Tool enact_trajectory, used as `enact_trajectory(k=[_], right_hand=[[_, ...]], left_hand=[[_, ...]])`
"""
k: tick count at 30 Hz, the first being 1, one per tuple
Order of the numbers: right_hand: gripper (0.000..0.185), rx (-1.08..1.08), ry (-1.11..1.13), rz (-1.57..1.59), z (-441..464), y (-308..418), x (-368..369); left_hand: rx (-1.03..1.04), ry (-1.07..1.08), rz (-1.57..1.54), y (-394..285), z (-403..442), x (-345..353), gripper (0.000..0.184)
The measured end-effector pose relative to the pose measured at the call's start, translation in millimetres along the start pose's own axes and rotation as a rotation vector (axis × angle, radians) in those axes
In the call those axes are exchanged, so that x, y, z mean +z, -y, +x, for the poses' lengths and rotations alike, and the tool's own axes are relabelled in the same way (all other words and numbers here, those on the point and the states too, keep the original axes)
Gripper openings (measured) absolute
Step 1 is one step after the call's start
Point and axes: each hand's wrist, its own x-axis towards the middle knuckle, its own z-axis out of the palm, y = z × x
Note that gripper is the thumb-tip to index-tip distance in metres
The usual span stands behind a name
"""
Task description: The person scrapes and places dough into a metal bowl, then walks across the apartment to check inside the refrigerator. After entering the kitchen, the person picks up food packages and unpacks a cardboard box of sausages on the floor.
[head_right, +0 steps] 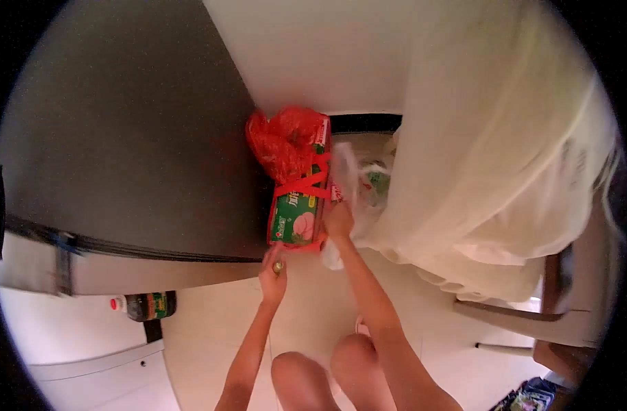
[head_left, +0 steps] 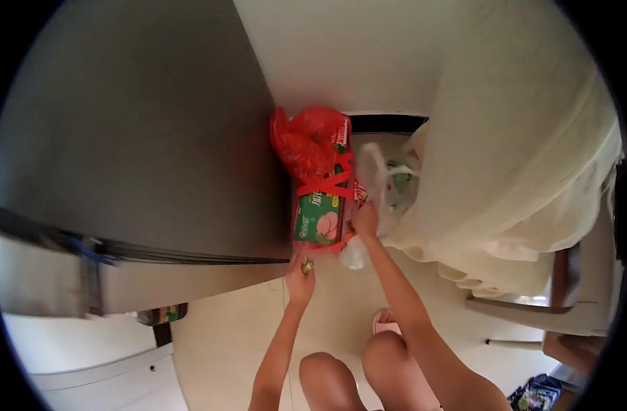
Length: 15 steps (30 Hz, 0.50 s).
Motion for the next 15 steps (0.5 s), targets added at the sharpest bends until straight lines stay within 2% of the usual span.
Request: enact_trajectory(k=[1, 2, 4, 8, 10, 12, 14, 15], right_hand=[[0.029, 0.033, 0.100, 0.107, 2.2, 2.8, -13.3], [0.029, 0.013, 0.092, 0.112, 5.5, -2.6, -10.9], [0.025, 0.067, 0.032, 0.396, 18.2, -10.9, -0.8], [0.023, -0.015, 0.114, 0.391, 24.4, -49.6, 12.4], [0.019, -0.383, -0.046, 0.253, 8.9, -52.3, 0.9], [0.012, -0.404, 0.040, 0.240, -4.2, -52.0, -2.9], [0.014, -0.771, 0.050, -0.040, -21.2, -45.5, -7.7], [0.014, -0.778, 0.051, -0.038, -27.0, -41.0, -8.3]], left_hand=[[0.009, -0.018, -0.002, 7.1, 4.9, 7.7, 0.032], [-0.040, 0.044, 0.005, 11.1, 9.8, 13.9, 0.035], [-0.064, 0.078, 0.012, 22.5, 11.0, 24.5, 0.038], [0.050, 0.187, 0.146, 45.2, -15.2, 36.8, 0.037], [0.039, 0.214, 0.203, 43.5, -28.9, 33.3, 0.036], [0.103, 0.147, 0.188, 42.3, -30.6, 34.0, 0.033], [0.124, 0.159, 0.176, 40.3, -24.7, 31.1, 0.031], [0.155, 0.176, 0.166, 39.8, -22.2, 30.3, 0.030]])
